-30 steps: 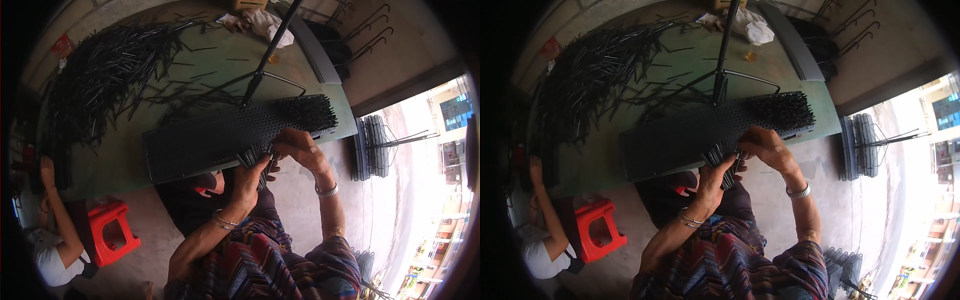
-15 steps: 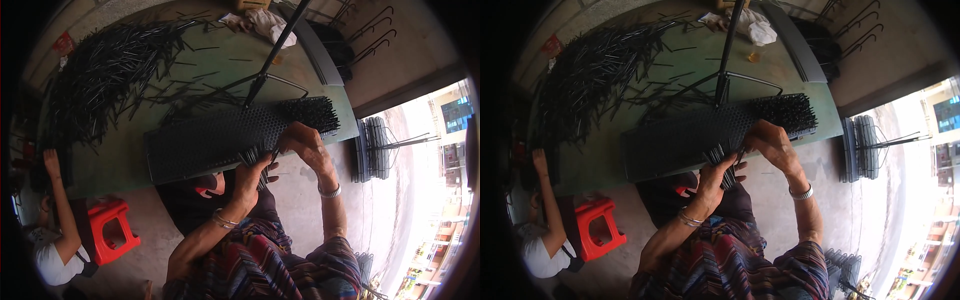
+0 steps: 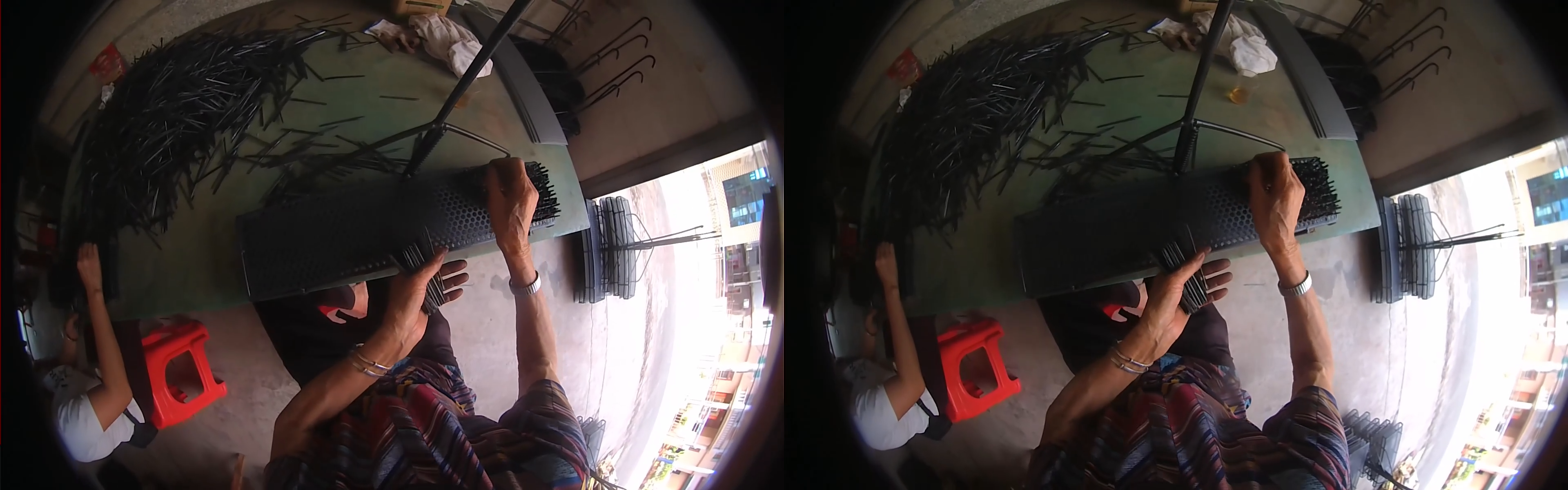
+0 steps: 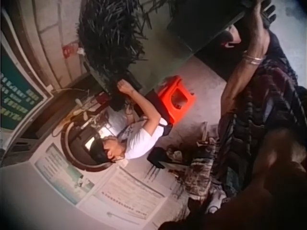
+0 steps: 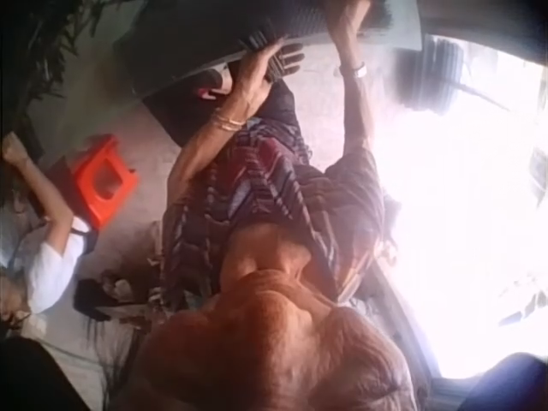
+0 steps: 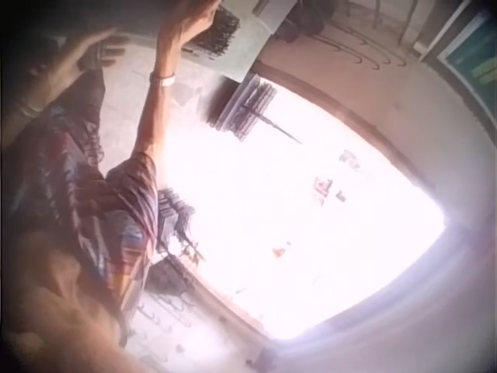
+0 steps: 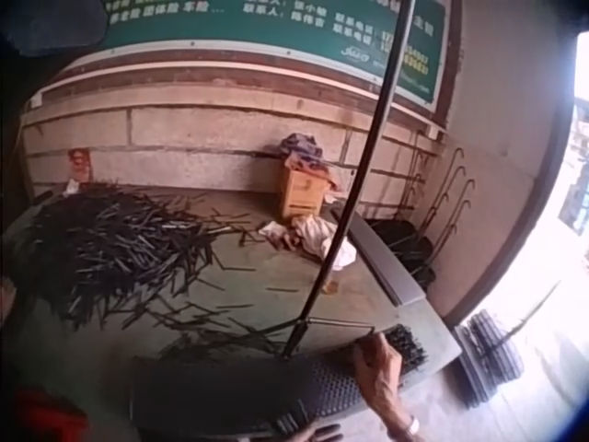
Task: The person assembles a component by manually inserting small black rods into a perforated base plate on a workbench.
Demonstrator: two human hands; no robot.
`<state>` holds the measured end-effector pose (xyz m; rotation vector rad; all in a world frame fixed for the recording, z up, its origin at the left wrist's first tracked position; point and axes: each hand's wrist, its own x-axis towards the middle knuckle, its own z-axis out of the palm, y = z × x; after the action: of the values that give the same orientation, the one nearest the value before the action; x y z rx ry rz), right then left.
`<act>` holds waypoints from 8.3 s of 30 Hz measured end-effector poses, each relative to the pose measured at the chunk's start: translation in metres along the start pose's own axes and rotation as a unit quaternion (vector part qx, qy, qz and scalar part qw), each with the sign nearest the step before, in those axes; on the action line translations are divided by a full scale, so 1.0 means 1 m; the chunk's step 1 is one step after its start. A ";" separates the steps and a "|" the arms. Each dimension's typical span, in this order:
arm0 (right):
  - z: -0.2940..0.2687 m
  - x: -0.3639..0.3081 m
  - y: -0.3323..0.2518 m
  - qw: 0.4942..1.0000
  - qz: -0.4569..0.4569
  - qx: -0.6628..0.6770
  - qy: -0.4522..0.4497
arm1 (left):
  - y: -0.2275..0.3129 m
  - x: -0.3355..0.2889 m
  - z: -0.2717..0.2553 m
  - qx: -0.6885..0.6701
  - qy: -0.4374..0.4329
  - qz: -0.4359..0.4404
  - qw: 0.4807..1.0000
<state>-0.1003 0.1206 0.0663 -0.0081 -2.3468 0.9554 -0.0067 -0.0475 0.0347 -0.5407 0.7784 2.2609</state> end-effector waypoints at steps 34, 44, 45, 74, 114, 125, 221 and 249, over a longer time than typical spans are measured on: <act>0.015 -0.001 0.006 0.979 -0.082 -0.171 -0.071 | -0.004 0.000 -0.003 -0.005 -0.005 0.055 0.998; 0.012 -0.001 0.004 0.977 -0.076 -0.194 -0.048 | 0.002 -0.008 0.003 -0.001 0.012 0.060 0.998; 0.013 -0.001 0.006 0.977 -0.076 -0.195 -0.048 | 0.003 -0.009 0.005 0.006 0.013 0.059 0.998; -0.029 -0.022 -0.016 0.994 0.091 0.055 -0.013 | -0.004 -0.001 -0.004 0.012 -0.001 0.044 0.999; -0.011 -0.018 0.004 0.959 -0.119 -0.246 -0.080 | -0.003 -0.010 0.003 0.054 0.026 0.054 0.997; -0.042 -0.043 -0.027 0.877 0.183 0.158 -0.416 | -0.004 -0.014 0.005 0.106 0.029 0.065 0.992; 0.021 -0.014 0.000 0.996 0.041 -0.009 -0.077 | -0.001 -0.003 -0.006 0.002 0.037 0.068 0.997; -0.029 -0.036 -0.043 0.864 0.212 0.185 -0.418 | 0.002 -0.016 -0.001 0.114 0.015 0.066 0.991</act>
<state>-0.0459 0.0995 0.0910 0.0573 -2.9405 1.9282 0.0032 -0.0569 0.0437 -0.4278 1.0992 2.2473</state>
